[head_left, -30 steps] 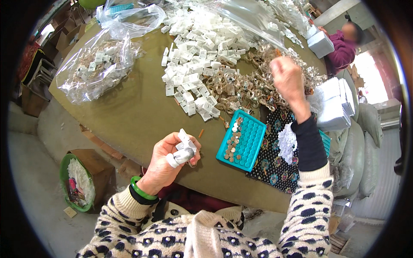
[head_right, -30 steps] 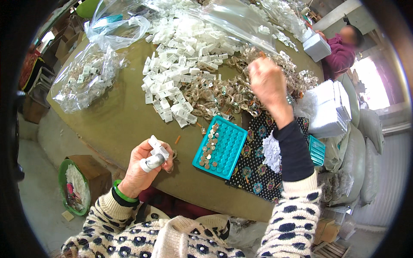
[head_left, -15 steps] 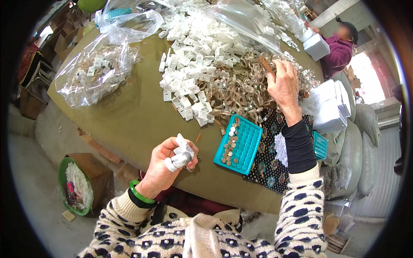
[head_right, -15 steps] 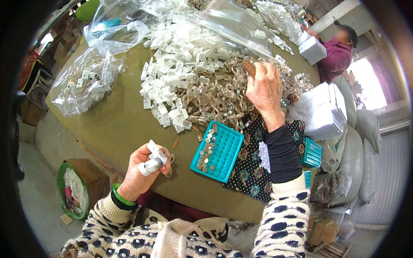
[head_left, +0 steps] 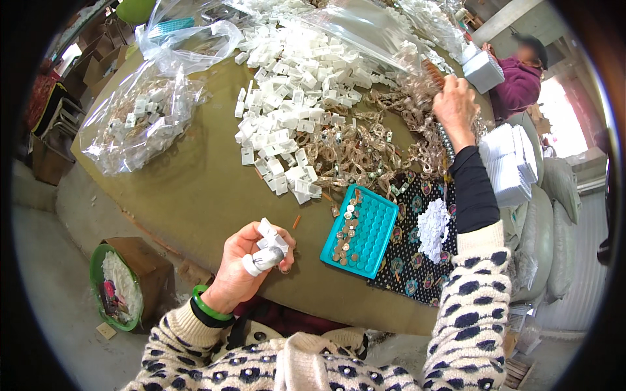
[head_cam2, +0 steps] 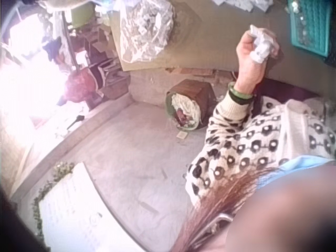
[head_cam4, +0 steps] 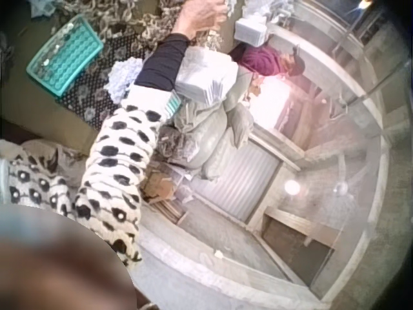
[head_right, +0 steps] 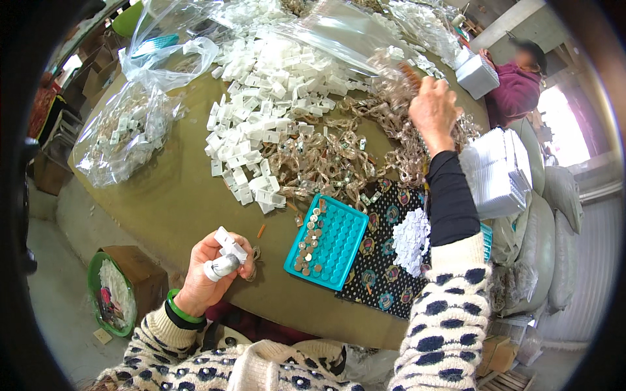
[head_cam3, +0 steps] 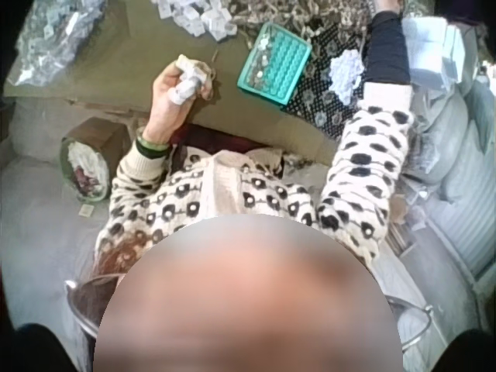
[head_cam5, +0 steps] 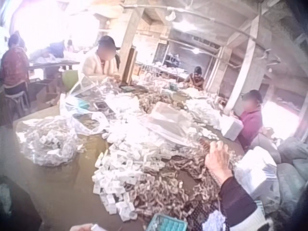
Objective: The person repeatedly picks small white plastic housings and metallic components from a table, inserts the metal parts into the housings, and places the assembled units into a blue tray. The person handles items one at a time and occasionally shifts piles of components on the table.
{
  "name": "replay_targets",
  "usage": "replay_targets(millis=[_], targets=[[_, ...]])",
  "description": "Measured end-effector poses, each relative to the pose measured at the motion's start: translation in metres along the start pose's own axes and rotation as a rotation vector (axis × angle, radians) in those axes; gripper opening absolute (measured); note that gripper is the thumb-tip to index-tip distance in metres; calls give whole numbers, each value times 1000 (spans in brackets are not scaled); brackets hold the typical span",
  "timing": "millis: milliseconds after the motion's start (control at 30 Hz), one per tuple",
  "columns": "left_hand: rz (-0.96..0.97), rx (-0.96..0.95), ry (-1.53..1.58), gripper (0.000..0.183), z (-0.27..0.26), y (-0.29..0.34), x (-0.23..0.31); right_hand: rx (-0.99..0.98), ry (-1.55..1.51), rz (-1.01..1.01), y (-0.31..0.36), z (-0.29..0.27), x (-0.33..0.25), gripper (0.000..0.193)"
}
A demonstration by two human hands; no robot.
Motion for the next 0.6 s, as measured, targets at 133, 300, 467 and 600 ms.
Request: replay_targets(millis=[133, 300, 467, 600], targets=[[-16, 64, -37, 29, 3, 0, 1, 16, 140, 83, -20, 12, 14, 25], [-23, 102, -61, 29, 6, 0, 4, -260, -77, 111, -17, 48, 6, 46], [-21, 100, -40, 31, 6, -1, 3, 76, -213, -196, -2, 16, -17, 29], [2, 81, -45, 32, 5, -1, 1, -235, -457, -307, 36, 21, -75, 19]])
Point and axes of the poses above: each hand's wrist, its own y-axis away from the middle knuckle, its own z-axis out of the palm, x = y × z, the point moved 4 cm from there along -y, towards the middle knuckle, and after that the axes turned 10 degrees about -y, right-handed, at the moved point
